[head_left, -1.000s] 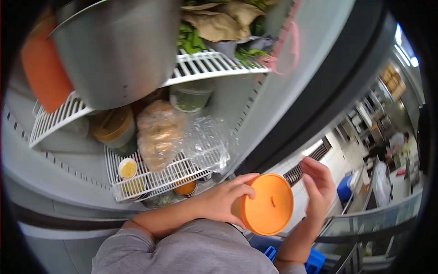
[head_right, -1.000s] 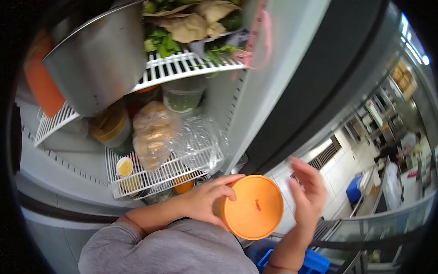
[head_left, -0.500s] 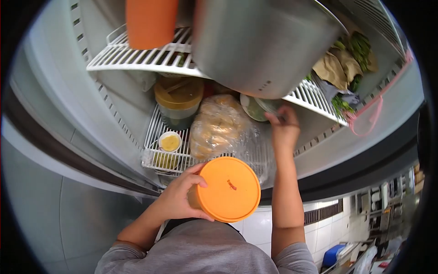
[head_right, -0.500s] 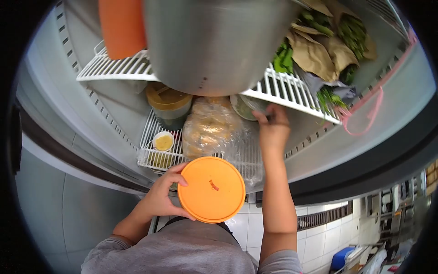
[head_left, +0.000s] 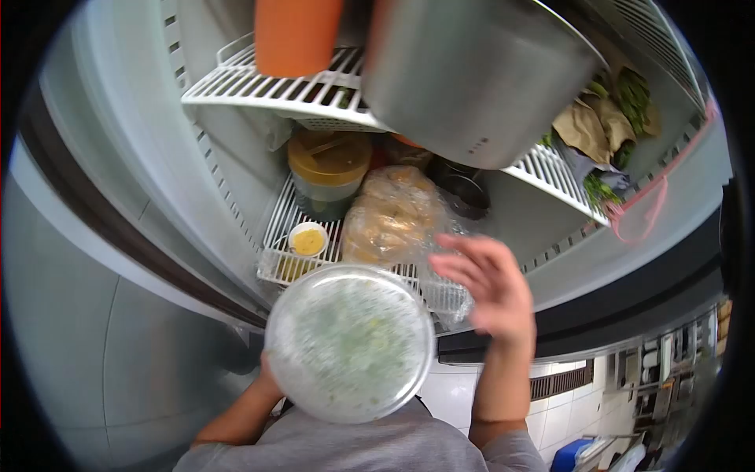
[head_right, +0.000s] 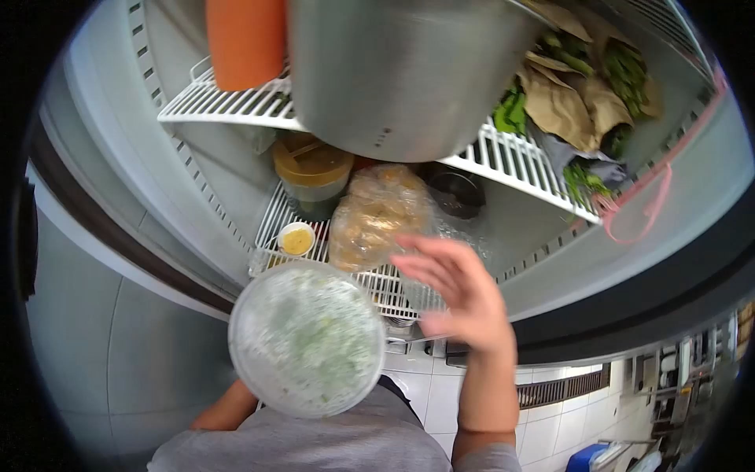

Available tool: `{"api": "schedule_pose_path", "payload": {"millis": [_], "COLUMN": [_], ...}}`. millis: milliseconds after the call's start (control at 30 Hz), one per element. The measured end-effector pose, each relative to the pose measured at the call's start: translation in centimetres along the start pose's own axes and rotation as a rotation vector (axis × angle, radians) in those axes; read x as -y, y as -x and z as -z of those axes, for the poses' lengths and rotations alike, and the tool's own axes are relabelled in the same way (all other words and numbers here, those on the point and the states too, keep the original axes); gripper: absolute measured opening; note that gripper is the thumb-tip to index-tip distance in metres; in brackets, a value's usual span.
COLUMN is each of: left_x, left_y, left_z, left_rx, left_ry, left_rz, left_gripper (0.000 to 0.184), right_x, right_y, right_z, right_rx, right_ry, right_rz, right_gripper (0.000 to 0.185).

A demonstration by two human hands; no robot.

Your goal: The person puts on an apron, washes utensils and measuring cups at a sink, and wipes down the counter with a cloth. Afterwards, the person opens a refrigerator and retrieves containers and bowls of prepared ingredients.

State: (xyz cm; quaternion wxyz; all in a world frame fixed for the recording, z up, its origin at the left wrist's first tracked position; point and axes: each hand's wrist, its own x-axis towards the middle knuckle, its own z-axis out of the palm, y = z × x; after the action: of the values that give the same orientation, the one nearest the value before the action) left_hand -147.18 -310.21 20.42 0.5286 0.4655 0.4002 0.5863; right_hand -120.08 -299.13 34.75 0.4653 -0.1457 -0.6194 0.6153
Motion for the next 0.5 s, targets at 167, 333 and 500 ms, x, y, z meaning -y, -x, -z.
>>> {"api": "schedule_pose_path", "payload": {"millis": [167,333,500], "left_x": [0.8,1.3,1.6], "left_y": [1.7,3.6,4.9], "left_z": [1.1,2.2,2.0], "left_rx": [-0.096,-0.173,-0.197], "left_ry": [-0.136,-0.220,-0.267], "left_rz": [0.003,0.017,0.029], "left_gripper": [0.100,0.100,0.099], "right_x": [-12.1,-20.2,-18.3], "right_y": [-8.4,-11.5,-10.8], "right_z": [-3.9,-7.7,-8.7], "right_rx": [0.144,0.170,0.349], "right_ry": [0.579,1.112,1.264], "right_rz": [-0.289,-0.227,-0.403], "right_gripper": [0.062,0.071,0.060]}}
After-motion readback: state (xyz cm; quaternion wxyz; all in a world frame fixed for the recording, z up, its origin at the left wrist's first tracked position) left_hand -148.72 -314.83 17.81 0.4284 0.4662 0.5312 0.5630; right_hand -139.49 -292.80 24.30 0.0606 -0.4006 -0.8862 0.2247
